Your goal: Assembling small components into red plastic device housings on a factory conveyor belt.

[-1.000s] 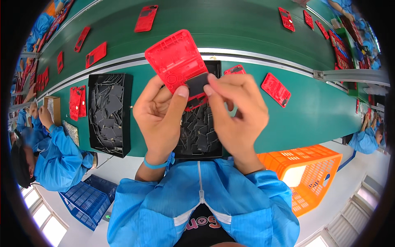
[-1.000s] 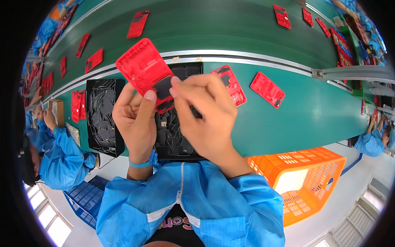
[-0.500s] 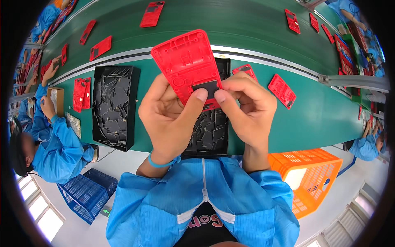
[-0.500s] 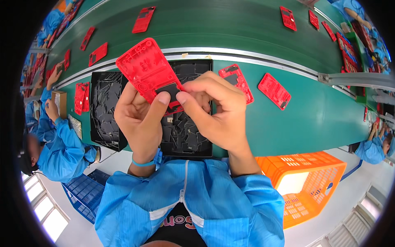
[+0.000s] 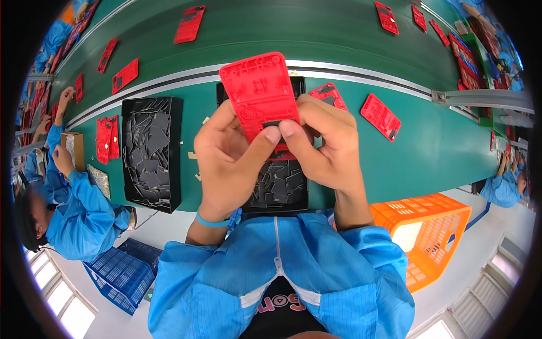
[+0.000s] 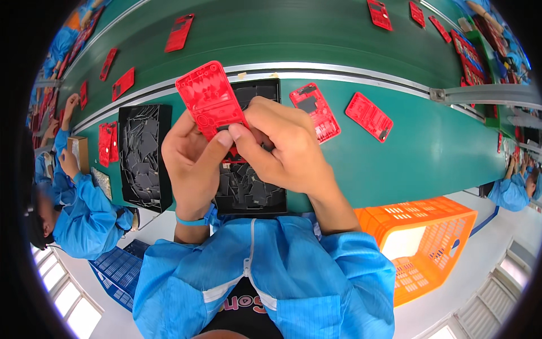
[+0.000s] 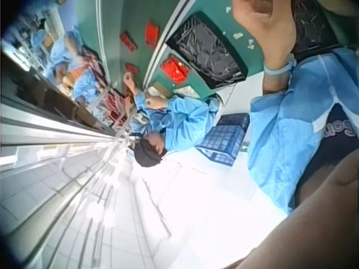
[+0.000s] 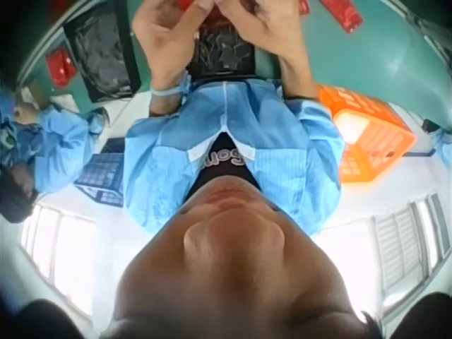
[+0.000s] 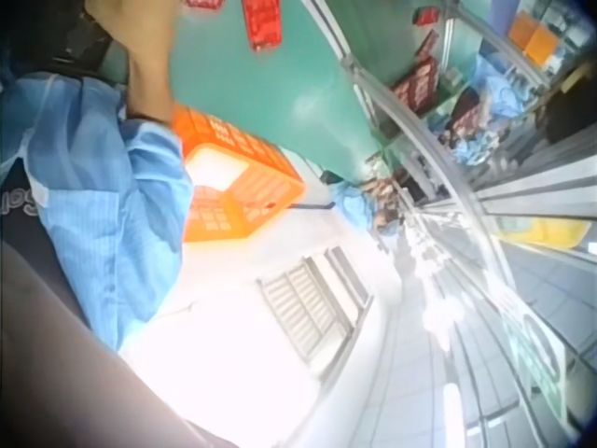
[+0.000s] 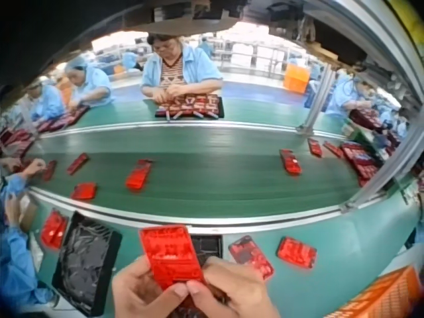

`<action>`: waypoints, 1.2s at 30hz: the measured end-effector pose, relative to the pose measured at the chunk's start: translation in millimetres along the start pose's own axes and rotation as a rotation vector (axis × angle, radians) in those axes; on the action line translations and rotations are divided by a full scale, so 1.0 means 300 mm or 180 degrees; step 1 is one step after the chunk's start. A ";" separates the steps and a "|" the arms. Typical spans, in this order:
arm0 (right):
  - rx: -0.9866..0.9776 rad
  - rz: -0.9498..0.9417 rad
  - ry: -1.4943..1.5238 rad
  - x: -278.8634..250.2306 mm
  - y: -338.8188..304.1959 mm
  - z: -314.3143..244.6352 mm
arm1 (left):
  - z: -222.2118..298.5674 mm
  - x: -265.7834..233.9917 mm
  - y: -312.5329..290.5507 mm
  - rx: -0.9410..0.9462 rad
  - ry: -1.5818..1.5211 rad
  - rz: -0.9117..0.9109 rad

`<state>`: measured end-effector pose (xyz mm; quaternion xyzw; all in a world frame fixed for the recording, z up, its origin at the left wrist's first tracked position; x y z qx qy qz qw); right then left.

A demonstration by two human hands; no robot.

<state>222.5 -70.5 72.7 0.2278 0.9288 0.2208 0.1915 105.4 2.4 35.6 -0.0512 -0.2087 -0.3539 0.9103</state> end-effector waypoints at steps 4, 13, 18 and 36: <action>0.0209 -0.0515 0.0032 0.028 0.020 0.063 | 0.000 -0.022 0.033 0.0001 0.0285 0.0235; 0.0982 0.0537 -0.1638 -0.341 0.253 0.713 | 0.007 -0.110 0.106 -0.0064 0.0981 0.0682; 0.1415 -0.0002 -0.2589 -0.297 0.054 0.467 | 0.018 -0.243 0.072 -0.0214 0.0811 0.0988; 0.0607 0.0846 -0.2836 -0.476 0.142 0.551 | 0.070 -0.194 0.032 0.0022 0.0999 0.0661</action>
Point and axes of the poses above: each hand's wrist, its own y-axis towards the middle knuckle, its own x-axis out of the palm, z = x × y, the point moved 10 cm from there along y, towards the middle knuckle, and after that the axes turned 3 degrees about -x, right-handed, at the moved point
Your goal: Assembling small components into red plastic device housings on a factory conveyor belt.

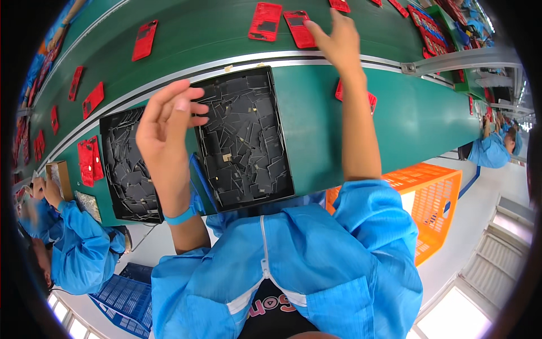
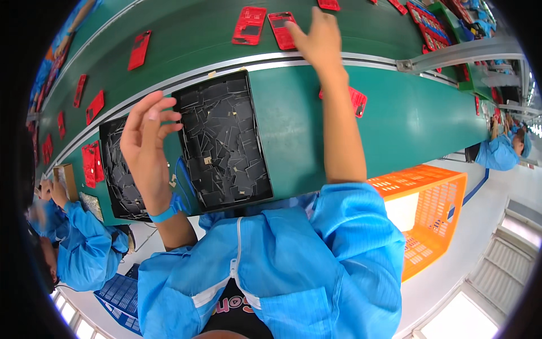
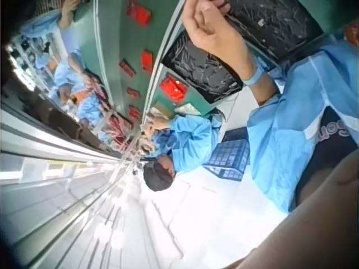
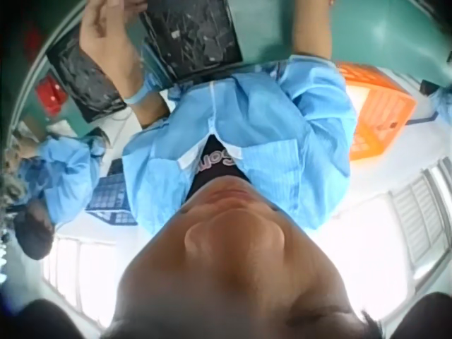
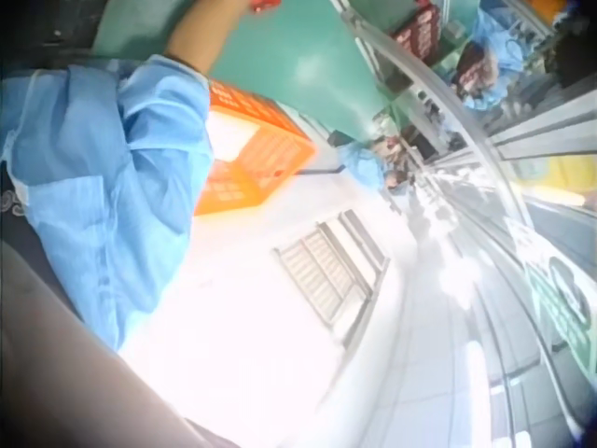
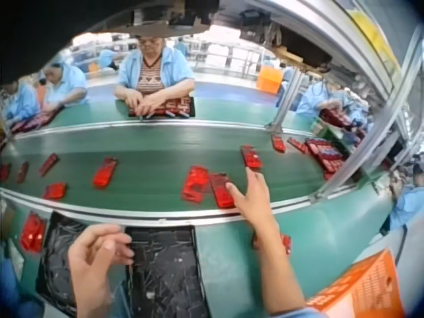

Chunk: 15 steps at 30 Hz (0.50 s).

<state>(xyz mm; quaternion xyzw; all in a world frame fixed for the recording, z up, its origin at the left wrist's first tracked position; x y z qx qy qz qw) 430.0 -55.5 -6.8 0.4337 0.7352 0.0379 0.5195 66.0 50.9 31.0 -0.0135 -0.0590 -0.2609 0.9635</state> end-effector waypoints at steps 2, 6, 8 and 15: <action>-0.0103 -0.0176 0.0112 -0.109 -0.073 -0.006 | 0.001 -0.064 -0.010 0.0016 0.0041 0.0233; 0.0394 -0.1408 -0.0917 -0.231 -0.441 0.125 | -0.015 -0.111 0.001 0.0040 -0.0188 0.0406; 0.0442 -0.1256 -0.0569 -0.267 -0.481 0.094 | -0.024 -0.084 0.016 0.0012 -0.0209 0.0315; -0.0807 -0.0874 0.1147 -0.252 -0.361 -0.488 | -0.112 0.140 -0.029 -0.0630 -0.0122 -0.0979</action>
Point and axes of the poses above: each hand's wrist, its own y-axis towards the middle knuckle, its own x-axis out of the palm, z = x × y, the point moved 10 cm from there along y, towards the middle knuckle, and after that the axes turned 3 degrees about -x, right-handed, at the moved point
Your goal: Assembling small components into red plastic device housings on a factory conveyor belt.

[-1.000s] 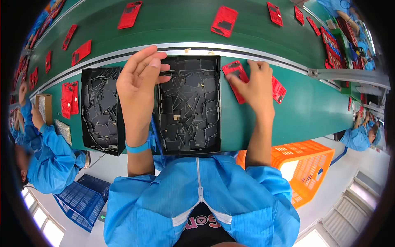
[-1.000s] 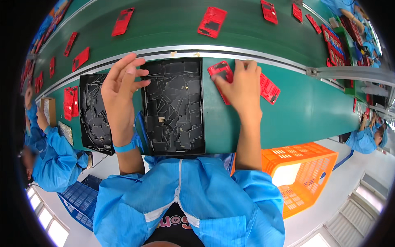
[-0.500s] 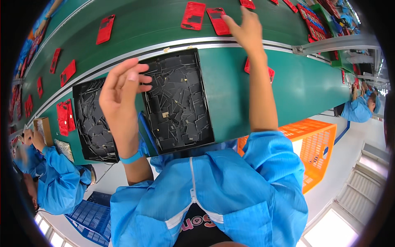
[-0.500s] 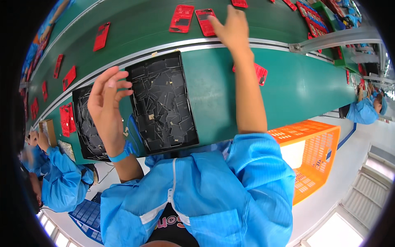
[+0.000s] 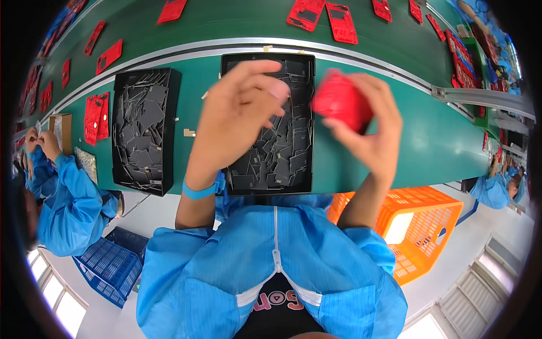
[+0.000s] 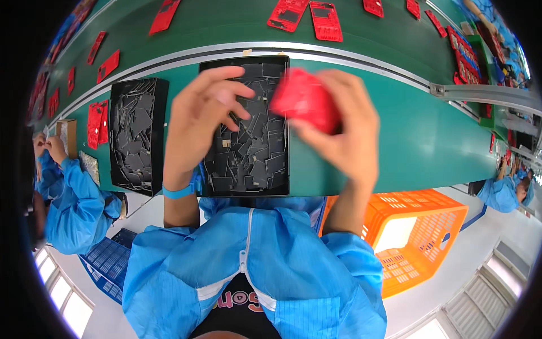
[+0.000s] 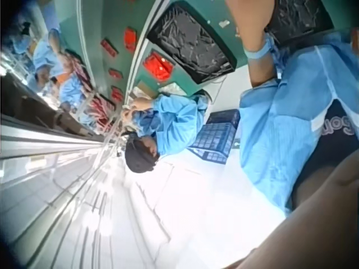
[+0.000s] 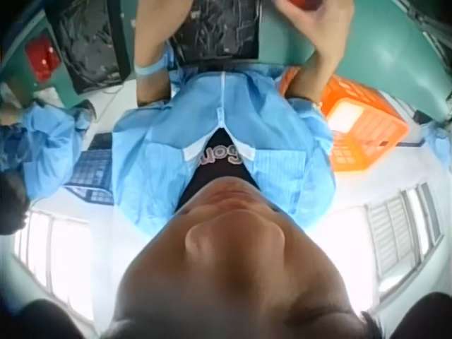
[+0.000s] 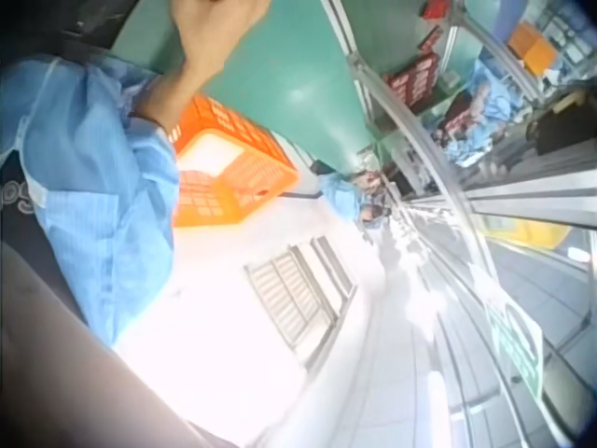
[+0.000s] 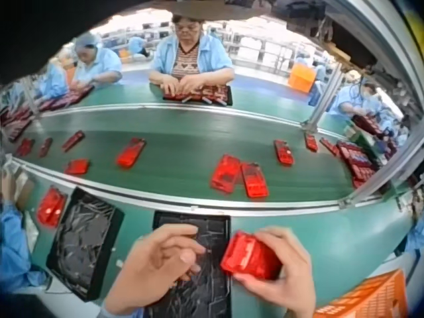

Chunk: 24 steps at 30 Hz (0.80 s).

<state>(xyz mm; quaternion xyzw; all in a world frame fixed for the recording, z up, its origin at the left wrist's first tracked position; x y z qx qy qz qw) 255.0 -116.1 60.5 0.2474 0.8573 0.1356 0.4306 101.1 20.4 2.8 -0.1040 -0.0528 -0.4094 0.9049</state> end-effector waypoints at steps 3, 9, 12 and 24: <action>-0.0501 -0.0385 0.0642 0.145 0.086 -0.166 | -0.037 -0.021 -0.029 -0.0358 0.0029 0.0091; -0.0152 -0.0620 0.0232 0.274 0.141 -0.038 | 0.059 -0.255 -0.129 0.0278 -0.0394 0.1132; -0.0261 -0.1021 -0.1021 0.407 0.095 -0.063 | 0.069 -0.266 -0.159 0.0407 -0.0651 0.1086; -0.0849 -0.1080 -0.1576 0.447 0.110 -0.111 | 0.043 -0.204 -0.141 0.0256 -0.1392 0.0657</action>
Point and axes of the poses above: each hand's wrist, its own y-axis towards the middle knuckle, its own x-axis out of the palm, z = x × y, the point moved 10 cm from there along y, towards the middle knuckle, and after that the axes turned 3 degrees about -x, right-handed, at the moved point
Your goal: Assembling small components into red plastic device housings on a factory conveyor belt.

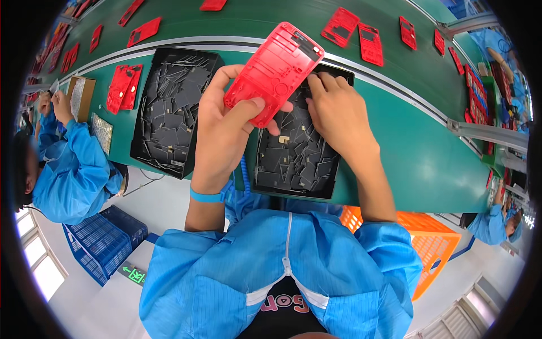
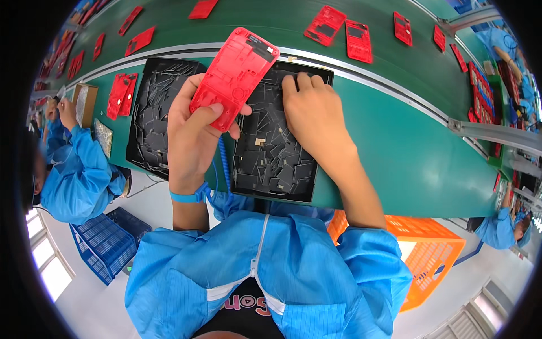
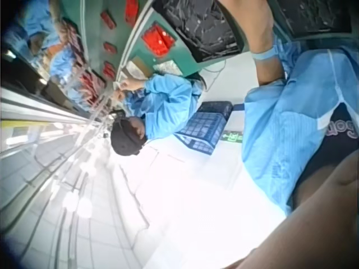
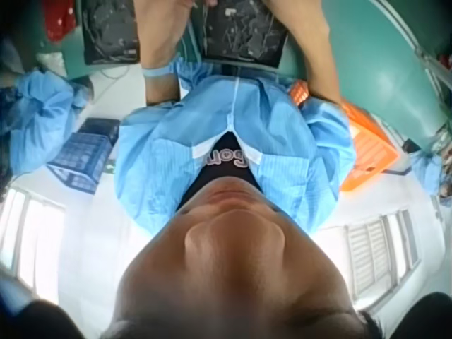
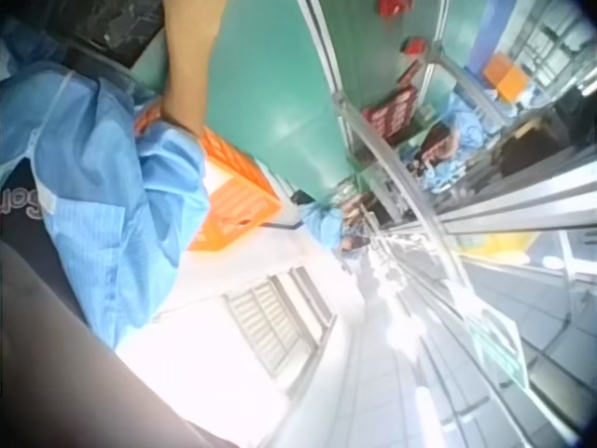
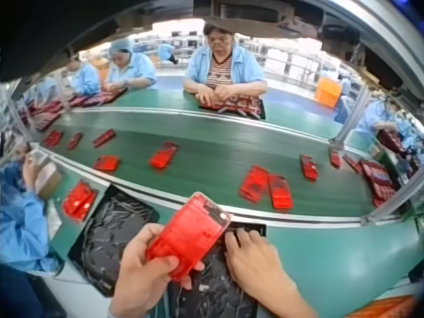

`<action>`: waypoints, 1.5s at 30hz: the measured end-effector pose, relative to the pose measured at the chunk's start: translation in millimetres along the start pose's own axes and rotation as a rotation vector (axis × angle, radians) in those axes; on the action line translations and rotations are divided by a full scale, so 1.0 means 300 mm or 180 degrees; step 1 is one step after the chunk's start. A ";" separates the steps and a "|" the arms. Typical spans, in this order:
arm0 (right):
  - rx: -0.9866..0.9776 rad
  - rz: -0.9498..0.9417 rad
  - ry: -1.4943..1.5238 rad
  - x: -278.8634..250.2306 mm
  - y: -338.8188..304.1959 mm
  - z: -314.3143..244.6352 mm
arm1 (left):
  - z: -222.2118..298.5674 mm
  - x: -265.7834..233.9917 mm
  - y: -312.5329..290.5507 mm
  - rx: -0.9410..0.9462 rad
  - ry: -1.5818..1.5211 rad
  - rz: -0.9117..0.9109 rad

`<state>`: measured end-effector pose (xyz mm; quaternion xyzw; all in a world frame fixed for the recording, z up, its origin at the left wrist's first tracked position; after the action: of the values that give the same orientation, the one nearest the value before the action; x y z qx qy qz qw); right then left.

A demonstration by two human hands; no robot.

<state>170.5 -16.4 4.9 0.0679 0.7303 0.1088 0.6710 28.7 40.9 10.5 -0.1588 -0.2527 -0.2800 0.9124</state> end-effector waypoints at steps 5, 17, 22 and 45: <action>-0.0087 -0.0032 0.0207 -0.002 0.025 0.006 | 0.028 0.005 -0.015 0.0229 0.1023 0.0293; 0.0209 0.0921 0.1577 -0.071 -0.062 0.091 | 0.038 -0.066 -0.010 0.0338 -0.0050 0.0570; -0.0424 0.2068 0.1204 -0.237 -0.132 0.018 | -0.066 -0.059 -0.006 -0.0243 -0.0695 0.0557; -0.0655 0.1927 0.2274 -0.351 -0.175 -0.030 | -0.039 0.103 -0.079 -0.0388 0.0028 0.0337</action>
<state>173.3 -93.6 94.0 0.1692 0.8480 0.3875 0.3194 41.3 3.7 21.4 -0.2260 -0.2224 -0.2469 0.9157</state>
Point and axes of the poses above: each hand's wrist, its own y-axis towards the middle knuckle, its own x-axis out of the palm, z = x × y, the point moved 10 cm from there along y, towards the middle knuckle, and after that the axes turned 3 degrees about -x, right-handed, at the moved point
